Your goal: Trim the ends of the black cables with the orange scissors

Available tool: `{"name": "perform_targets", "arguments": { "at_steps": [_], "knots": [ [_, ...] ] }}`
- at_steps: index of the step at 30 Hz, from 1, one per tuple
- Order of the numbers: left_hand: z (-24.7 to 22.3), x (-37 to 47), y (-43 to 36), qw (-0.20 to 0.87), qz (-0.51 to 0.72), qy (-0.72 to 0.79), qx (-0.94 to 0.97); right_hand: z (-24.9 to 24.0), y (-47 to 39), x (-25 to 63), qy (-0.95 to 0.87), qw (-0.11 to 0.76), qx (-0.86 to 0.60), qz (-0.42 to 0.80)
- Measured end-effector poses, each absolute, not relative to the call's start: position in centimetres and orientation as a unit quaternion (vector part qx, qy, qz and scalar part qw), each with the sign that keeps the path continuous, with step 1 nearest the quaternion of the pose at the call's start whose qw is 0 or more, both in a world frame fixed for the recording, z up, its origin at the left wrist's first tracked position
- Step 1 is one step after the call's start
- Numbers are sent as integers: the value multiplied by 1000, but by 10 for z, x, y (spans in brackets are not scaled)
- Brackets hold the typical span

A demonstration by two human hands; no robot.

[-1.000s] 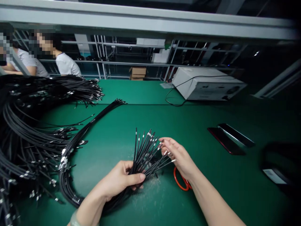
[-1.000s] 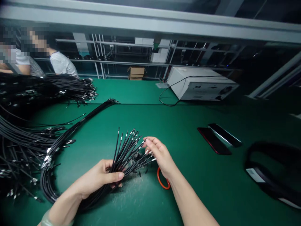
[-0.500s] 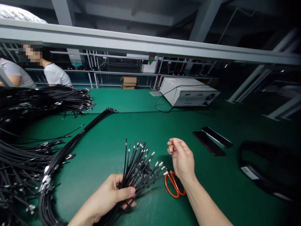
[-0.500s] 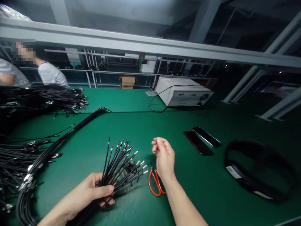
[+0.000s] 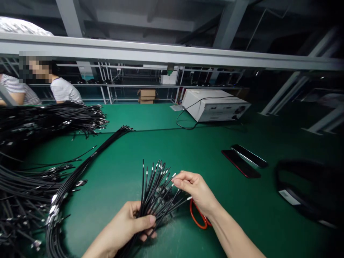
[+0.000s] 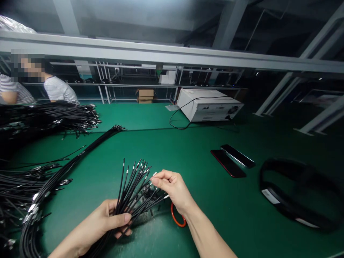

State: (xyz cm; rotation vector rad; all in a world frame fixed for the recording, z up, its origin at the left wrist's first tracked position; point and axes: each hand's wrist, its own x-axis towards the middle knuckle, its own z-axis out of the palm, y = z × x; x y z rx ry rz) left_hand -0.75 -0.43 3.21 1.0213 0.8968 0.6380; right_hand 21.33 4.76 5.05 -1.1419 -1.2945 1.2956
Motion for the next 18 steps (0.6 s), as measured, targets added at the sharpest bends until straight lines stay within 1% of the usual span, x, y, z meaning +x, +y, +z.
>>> {"name": "perform_targets", "arguments": {
  "at_steps": [3, 5, 10, 12, 15, 16, 18],
  "knots": [
    [32, -8, -5, 736, 288, 404, 462, 51, 54, 221, -414, 543, -439, 584],
    [30, -8, -5, 740, 279, 400, 463, 53, 58, 228, -384, 560, -423, 600],
    [28, -7, -5, 742, 273, 403, 460, 56, 58, 232, -387, 517, -432, 629],
    [28, -6, -6, 744, 267, 399, 465, 56, 53, 225, -430, 492, -465, 597],
    [28, -5, -7, 744, 258, 399, 470, 55, 46, 213, -535, 443, -509, 509],
    [28, -4, -7, 744, 256, 400, 470, 54, 44, 209, -556, 436, -509, 491],
    [29, -4, -7, 743, 259, 402, 468, 53, 41, 204, -551, 450, -498, 497]
  ]
}}
